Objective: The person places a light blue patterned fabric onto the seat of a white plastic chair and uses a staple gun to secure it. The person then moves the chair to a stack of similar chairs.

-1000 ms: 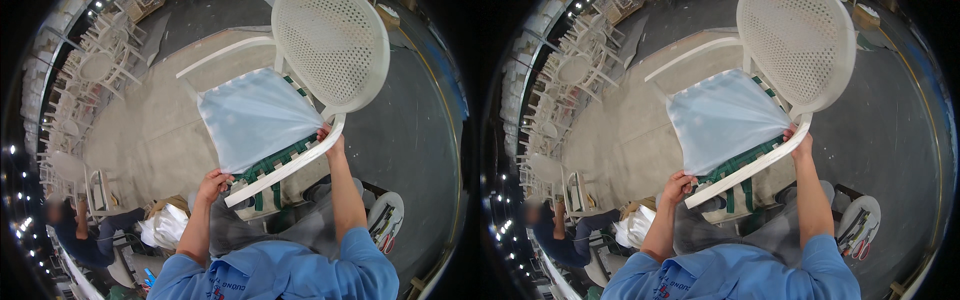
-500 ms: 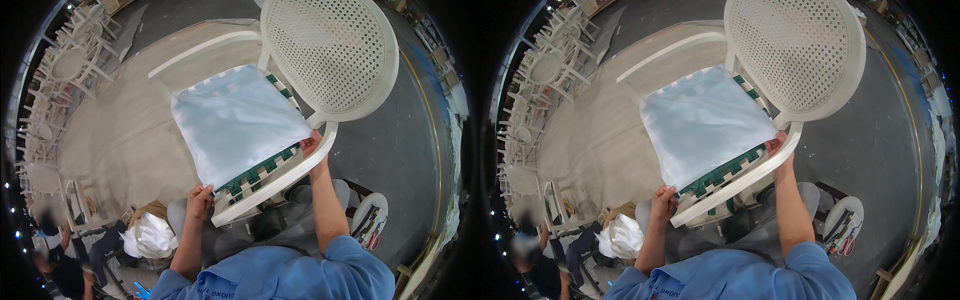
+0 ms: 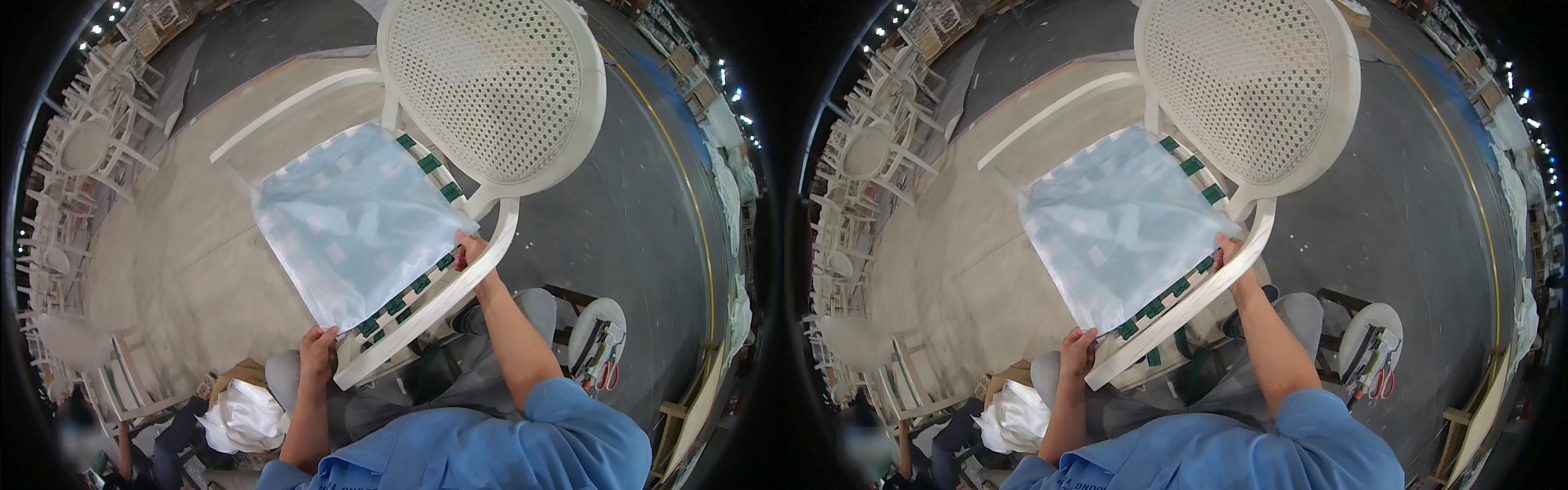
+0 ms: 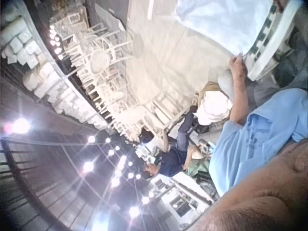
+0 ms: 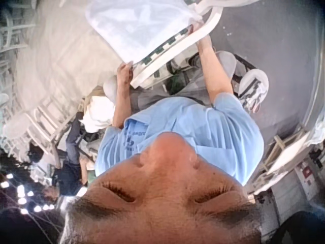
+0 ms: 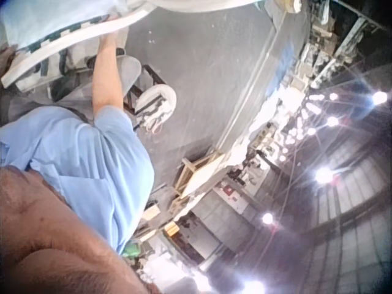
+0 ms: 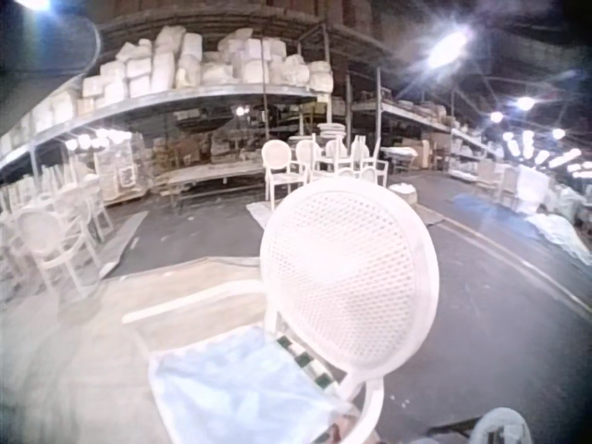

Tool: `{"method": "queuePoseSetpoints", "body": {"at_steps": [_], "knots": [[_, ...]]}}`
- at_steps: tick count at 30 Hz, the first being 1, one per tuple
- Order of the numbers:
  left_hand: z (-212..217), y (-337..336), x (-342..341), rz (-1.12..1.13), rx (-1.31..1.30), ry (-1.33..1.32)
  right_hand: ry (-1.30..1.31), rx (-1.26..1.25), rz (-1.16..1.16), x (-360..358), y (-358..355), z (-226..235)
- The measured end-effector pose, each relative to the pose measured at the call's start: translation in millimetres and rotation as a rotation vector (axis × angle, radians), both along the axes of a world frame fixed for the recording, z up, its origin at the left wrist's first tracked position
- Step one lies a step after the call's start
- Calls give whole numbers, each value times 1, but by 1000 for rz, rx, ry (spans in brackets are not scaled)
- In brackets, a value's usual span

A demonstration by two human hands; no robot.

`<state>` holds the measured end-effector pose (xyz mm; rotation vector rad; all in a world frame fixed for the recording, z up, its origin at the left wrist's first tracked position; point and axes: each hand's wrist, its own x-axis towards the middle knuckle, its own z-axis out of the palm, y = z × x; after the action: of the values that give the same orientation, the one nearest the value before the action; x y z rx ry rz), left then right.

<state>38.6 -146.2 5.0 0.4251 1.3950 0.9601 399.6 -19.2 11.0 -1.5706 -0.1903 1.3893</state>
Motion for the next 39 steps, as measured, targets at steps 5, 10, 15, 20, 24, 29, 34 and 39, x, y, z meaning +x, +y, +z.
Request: {"method": "queuePoseSetpoints", "body": {"at_steps": [5, 10, 15, 20, 24, 29, 34, 39], "knots": [[6, 6, 5, -42, -34, 3, -119, 81, 69, 27, 1, -26], [4, 1, 8, 28, -38, 28, -96, 69, 98, 25, 0, -22], [9, -5, 8, 32, -56, 113, -154, 35, 144, 23, 0, -14], [1, -1, 10, 42, -7, 171, -118, 42, 78, 32, 4, -18], [13, -8, 8, 77, -81, 181, -192, -10, 98, 15, -7, -15], [19, 7, 11, 26, -89, 133, -290, 50, 96, 14, -1, -18], [10, 6, 14, -8, -91, 140, -209, 93, 97, 23, 6, -18], [13, 7, 9, -19, -192, 87, -207, 28, 105, 20, 2, -18]]}}
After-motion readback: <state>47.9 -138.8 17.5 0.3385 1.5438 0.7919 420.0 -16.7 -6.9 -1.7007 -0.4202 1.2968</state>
